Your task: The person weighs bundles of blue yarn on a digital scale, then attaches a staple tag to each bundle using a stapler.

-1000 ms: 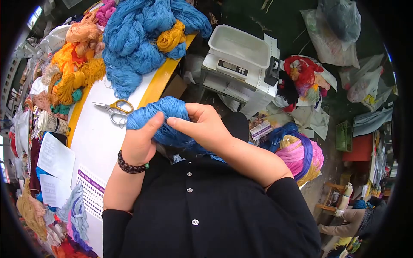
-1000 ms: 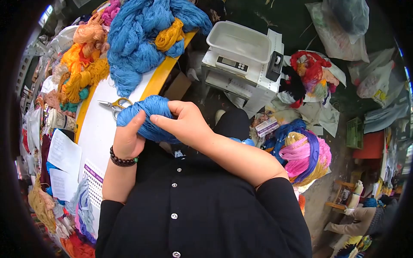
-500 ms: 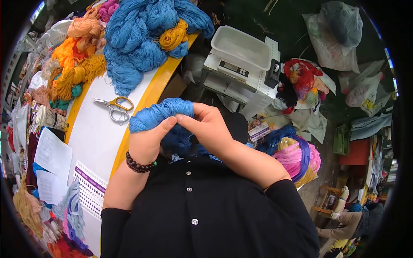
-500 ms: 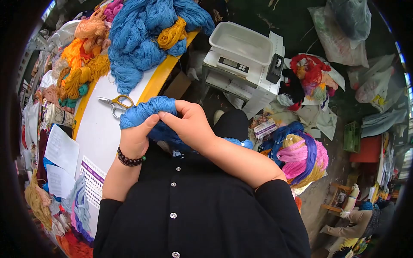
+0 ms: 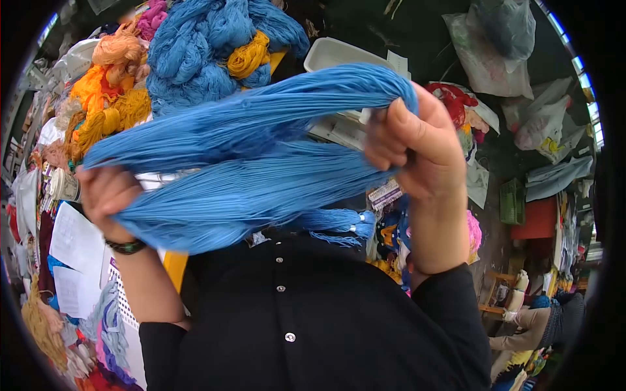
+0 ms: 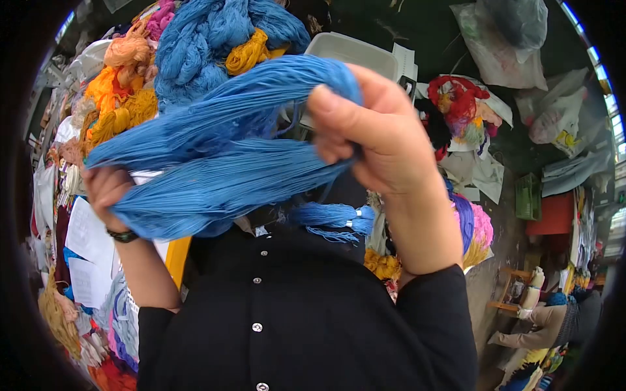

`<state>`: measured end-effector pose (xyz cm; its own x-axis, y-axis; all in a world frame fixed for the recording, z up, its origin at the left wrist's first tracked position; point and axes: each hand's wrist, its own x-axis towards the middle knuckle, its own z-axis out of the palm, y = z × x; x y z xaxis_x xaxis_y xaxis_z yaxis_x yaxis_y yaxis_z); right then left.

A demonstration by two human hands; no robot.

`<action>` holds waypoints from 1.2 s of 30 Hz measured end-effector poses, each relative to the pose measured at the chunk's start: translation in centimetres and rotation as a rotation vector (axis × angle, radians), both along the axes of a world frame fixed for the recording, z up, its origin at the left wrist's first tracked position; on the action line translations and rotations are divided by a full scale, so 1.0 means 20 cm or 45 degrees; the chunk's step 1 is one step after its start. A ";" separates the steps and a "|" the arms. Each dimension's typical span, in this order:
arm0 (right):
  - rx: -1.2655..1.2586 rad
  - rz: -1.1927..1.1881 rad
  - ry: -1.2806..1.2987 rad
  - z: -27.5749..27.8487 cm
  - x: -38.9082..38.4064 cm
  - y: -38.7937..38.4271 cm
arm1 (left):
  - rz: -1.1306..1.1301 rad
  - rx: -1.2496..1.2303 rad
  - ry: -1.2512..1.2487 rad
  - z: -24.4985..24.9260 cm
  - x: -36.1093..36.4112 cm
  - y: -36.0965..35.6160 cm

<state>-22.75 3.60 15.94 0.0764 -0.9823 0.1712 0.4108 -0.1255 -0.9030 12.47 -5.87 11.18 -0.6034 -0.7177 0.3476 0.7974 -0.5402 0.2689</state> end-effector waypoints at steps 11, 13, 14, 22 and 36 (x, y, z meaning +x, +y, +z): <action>0.368 -0.784 -0.084 -0.19 -1.14 0.36 | 0.908 0.796 -0.420 -0.55 1.05 -0.53; 0.414 -0.969 0.047 -0.23 -1.31 0.44 | 1.089 1.029 -0.519 -0.58 1.08 -0.57; 0.437 -1.004 0.050 -0.24 -1.36 0.47 | 1.091 1.098 -0.565 -0.62 1.11 -0.61; 0.599 -1.565 0.467 -0.36 -1.86 0.65 | 0.957 1.192 -0.579 -0.90 1.54 -0.86; 0.296 -1.492 1.969 -0.08 -1.67 0.66 | 0.607 0.578 -0.418 -0.62 1.40 -0.85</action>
